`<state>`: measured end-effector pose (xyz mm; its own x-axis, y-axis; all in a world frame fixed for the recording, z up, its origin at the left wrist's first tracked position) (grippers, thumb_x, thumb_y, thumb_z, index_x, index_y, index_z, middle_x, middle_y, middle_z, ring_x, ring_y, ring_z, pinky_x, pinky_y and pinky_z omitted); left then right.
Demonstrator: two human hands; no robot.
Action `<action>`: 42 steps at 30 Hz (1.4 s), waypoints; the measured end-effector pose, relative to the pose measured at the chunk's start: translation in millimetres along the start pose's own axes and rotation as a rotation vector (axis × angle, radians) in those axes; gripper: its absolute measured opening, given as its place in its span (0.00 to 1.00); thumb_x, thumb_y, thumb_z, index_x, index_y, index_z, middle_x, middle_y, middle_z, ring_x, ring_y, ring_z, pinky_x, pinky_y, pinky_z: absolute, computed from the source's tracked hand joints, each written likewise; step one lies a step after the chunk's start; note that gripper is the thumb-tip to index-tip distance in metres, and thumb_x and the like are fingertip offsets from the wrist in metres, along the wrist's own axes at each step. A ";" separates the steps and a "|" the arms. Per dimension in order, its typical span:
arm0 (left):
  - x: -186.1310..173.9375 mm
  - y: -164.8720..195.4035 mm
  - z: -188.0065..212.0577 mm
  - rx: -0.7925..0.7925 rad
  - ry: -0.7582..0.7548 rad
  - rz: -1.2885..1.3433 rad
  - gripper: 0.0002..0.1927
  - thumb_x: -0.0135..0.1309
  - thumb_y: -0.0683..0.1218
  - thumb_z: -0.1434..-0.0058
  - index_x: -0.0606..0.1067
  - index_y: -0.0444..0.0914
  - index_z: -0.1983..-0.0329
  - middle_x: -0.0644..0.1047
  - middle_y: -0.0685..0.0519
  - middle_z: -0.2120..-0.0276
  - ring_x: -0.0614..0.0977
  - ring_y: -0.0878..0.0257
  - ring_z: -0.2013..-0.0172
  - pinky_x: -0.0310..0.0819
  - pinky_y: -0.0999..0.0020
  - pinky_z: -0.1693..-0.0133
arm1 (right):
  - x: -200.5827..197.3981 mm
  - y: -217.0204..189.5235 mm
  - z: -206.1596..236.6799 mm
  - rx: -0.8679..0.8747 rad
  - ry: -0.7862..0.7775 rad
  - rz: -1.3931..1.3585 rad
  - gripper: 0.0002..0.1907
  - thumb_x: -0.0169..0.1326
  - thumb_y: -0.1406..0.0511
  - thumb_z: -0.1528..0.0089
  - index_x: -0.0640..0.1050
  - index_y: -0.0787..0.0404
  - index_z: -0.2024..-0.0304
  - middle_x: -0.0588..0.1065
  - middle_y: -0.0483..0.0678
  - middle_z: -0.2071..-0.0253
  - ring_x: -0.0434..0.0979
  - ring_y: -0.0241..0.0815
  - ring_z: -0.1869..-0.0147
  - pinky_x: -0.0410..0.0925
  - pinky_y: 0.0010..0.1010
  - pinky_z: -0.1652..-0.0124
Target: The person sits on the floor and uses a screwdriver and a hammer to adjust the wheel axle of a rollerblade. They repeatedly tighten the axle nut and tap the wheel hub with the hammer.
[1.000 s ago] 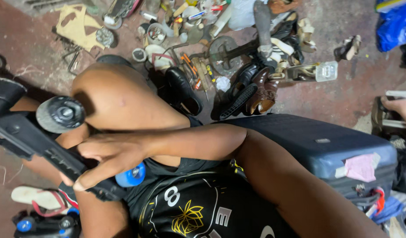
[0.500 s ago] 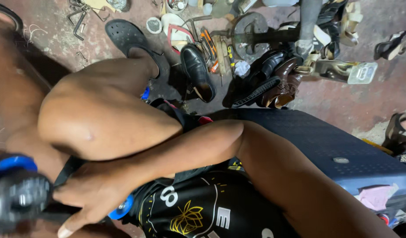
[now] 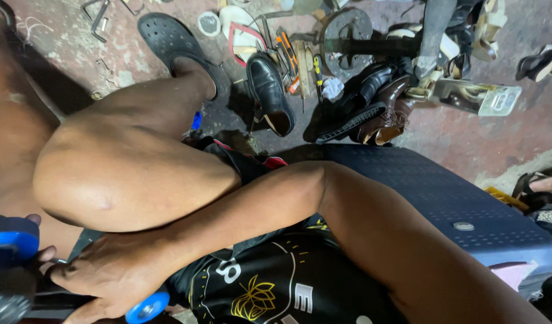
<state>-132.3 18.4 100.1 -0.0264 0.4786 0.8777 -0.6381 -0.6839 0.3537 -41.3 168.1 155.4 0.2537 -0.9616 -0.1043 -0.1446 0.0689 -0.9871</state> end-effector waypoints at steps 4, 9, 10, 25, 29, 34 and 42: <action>4.3 -1.1 2.1 -0.001 0.006 -0.005 0.15 0.58 0.47 0.32 0.73 0.37 0.47 0.77 0.50 0.55 0.79 0.62 0.59 0.77 0.70 0.57 | -8.2 -4.1 1.9 -0.043 -0.010 -0.046 0.29 0.49 0.45 0.38 0.68 0.65 0.55 0.76 0.55 0.74 0.80 0.57 0.67 0.73 0.46 0.63; 6.0 -5.6 8.1 -0.015 0.022 -0.013 0.15 0.58 0.48 0.31 0.73 0.37 0.46 0.77 0.50 0.54 0.79 0.62 0.58 0.77 0.70 0.57 | -13.2 -3.5 4.2 -0.033 -0.039 -0.166 0.27 0.52 0.48 0.39 0.66 0.63 0.53 0.76 0.55 0.71 0.81 0.54 0.67 0.72 0.47 0.65; 5.9 -6.3 9.2 -0.018 0.026 -0.011 0.15 0.58 0.48 0.31 0.73 0.37 0.46 0.77 0.50 0.54 0.79 0.62 0.58 0.77 0.70 0.57 | -13.5 -2.8 4.5 -0.031 -0.034 -0.160 0.26 0.52 0.48 0.39 0.67 0.64 0.55 0.76 0.55 0.71 0.81 0.53 0.67 0.72 0.46 0.66; 6.0 -14.9 16.3 -0.032 0.045 -0.003 0.15 0.57 0.50 0.30 0.73 0.39 0.45 0.76 0.50 0.52 0.79 0.61 0.56 0.77 0.70 0.55 | -5.6 1.5 2.8 -0.071 -0.027 -0.010 0.31 0.52 0.44 0.38 0.70 0.67 0.56 0.77 0.53 0.74 0.81 0.52 0.66 0.73 0.43 0.62; 3.8 -17.7 15.3 -0.043 0.047 -0.001 0.15 0.57 0.50 0.30 0.72 0.40 0.45 0.76 0.50 0.52 0.79 0.61 0.56 0.77 0.70 0.54 | -5.8 4.4 3.9 -0.033 -0.042 -0.031 0.32 0.54 0.45 0.41 0.70 0.68 0.55 0.77 0.53 0.75 0.81 0.53 0.68 0.73 0.43 0.64; 2.8 -26.1 12.8 -0.062 0.034 0.010 0.16 0.56 0.51 0.30 0.72 0.40 0.44 0.76 0.50 0.51 0.79 0.61 0.55 0.77 0.70 0.54 | -10.3 0.5 12.3 -0.081 0.015 0.001 0.30 0.56 0.45 0.40 0.71 0.66 0.57 0.78 0.53 0.75 0.82 0.54 0.66 0.73 0.44 0.62; -4.7 -79.8 -18.2 -0.227 -0.051 0.057 0.16 0.56 0.52 0.29 0.72 0.41 0.44 0.75 0.50 0.51 0.79 0.61 0.54 0.77 0.70 0.53 | -77.7 -41.8 57.5 -0.100 0.150 0.215 0.21 0.55 0.55 0.40 0.72 0.57 0.48 0.78 0.51 0.66 0.82 0.54 0.64 0.74 0.46 0.66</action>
<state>-95.3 80.8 61.9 -0.0325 0.4106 0.9112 -0.7933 -0.5652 0.2264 0.1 255.2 197.7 0.0637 -0.9568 -0.2837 -0.2759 0.2563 -0.9264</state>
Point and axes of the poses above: each hand's wrist, its own z-axis away from the middle knuckle, its own x-axis out of the palm, y = z × x, the point moved 5 cm from there along -z, towards the middle knuckle
